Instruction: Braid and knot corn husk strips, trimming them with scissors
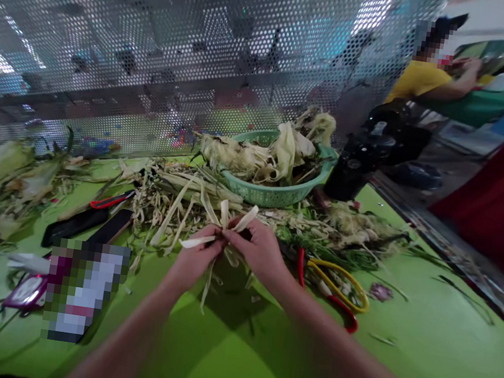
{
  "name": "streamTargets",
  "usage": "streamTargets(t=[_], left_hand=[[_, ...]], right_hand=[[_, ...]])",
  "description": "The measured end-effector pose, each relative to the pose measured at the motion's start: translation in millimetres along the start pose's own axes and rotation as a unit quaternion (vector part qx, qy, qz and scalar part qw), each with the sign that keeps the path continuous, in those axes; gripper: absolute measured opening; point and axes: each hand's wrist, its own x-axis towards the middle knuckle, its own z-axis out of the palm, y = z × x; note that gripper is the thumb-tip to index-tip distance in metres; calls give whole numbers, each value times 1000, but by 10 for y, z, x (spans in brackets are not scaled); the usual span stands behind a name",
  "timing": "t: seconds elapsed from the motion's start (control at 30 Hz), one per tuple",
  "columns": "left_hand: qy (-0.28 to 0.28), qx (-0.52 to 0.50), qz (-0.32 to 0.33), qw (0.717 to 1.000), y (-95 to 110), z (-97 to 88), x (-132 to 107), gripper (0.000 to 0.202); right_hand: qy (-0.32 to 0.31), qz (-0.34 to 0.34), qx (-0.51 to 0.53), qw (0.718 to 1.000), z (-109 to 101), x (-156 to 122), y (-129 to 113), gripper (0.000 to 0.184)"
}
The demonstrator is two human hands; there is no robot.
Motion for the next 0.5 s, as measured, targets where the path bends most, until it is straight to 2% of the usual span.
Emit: streamTargets(t=[0.33,0.4,0.5], left_hand=[[-50,93,52,993,-85,4,-1,6],[-52,77,46,995,-72,5,-4,7],[-54,-11,10,998,-11,1,-9,13]], right_hand=[[38,70,63,995,1,27,-9,29],[38,72,57,995,-18,39,-8,30],[30,59,44,997,-76,71,-24,29]])
